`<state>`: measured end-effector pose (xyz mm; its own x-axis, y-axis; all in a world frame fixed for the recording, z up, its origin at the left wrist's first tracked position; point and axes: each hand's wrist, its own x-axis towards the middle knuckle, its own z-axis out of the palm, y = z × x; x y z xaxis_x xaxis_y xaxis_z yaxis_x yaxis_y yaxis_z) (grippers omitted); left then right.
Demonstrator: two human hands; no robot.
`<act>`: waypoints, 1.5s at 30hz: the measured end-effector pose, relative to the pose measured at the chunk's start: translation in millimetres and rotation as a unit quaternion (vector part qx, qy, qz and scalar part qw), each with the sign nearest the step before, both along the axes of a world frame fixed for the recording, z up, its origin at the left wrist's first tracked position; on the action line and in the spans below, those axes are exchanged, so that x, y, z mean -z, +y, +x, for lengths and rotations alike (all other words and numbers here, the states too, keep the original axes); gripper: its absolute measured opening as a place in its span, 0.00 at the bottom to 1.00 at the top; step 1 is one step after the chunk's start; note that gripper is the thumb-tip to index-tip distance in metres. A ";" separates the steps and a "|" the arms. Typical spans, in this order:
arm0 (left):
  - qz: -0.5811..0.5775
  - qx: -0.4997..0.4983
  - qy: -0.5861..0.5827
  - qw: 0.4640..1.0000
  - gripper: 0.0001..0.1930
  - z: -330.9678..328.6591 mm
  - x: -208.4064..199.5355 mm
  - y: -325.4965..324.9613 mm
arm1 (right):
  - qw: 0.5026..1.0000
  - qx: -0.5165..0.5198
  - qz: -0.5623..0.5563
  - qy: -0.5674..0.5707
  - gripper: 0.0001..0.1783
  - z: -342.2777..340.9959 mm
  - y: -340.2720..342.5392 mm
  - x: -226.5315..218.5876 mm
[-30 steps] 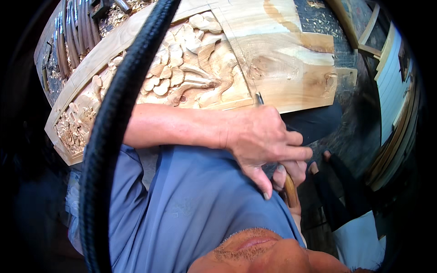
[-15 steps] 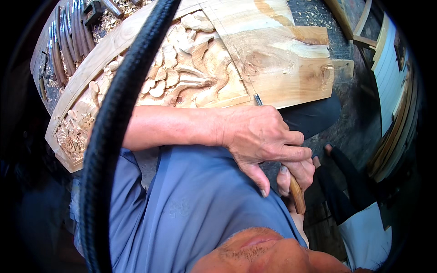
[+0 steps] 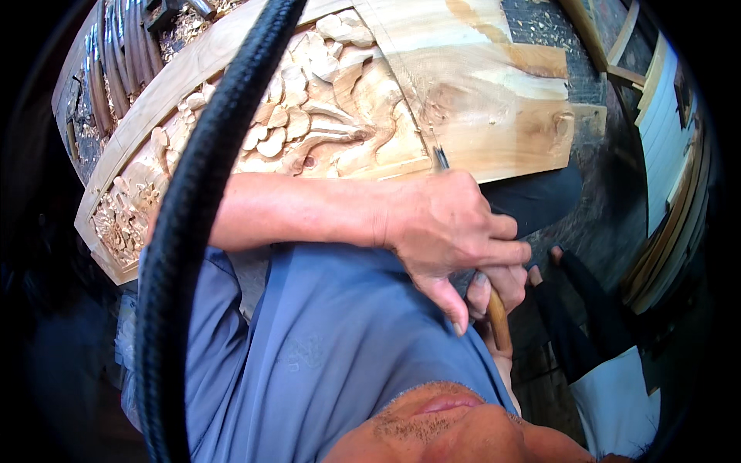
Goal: The person carves intricate floral designs into a large wooden panel using various chisels and a mallet.
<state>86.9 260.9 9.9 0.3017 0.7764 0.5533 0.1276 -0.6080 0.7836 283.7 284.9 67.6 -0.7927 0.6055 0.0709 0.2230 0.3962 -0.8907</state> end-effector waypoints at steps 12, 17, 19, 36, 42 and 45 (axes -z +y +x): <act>-0.012 -0.083 0.008 0.996 0.47 -12.5 -6.3 3.9 | 1.000 0.005 0.015 0.003 0.14 -13.2 6.9 -11.3; 0.028 -0.060 -0.015 0.998 0.46 -3.4 1.8 1.7 | 1.000 0.005 0.004 0.009 0.14 -6.4 -0.8 -8.3; 0.047 -0.024 -0.027 0.998 0.46 -1.0 4.3 1.7 | 1.000 0.008 0.003 0.002 0.15 -5.7 -2.1 -4.7; -0.077 0.046 0.020 0.996 0.49 -18.4 -7.4 -4.6 | 1.000 0.024 -0.014 -0.005 0.12 -0.9 -10.2 -11.0; -0.069 0.020 -0.034 0.997 0.48 -12.2 -5.6 -4.7 | 0.999 0.034 -0.001 0.009 0.12 -4.5 -8.4 -4.3; -0.052 -0.003 -0.029 0.998 0.47 -11.0 -3.8 -3.2 | 1.000 0.025 -0.003 0.013 0.12 -3.7 -4.9 1.7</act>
<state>75.9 257.7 13.7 0.2673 0.8316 0.4868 0.0830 -0.5232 0.8482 279.9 280.0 65.9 -0.7599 0.6440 0.0881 0.2182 0.3804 -0.8987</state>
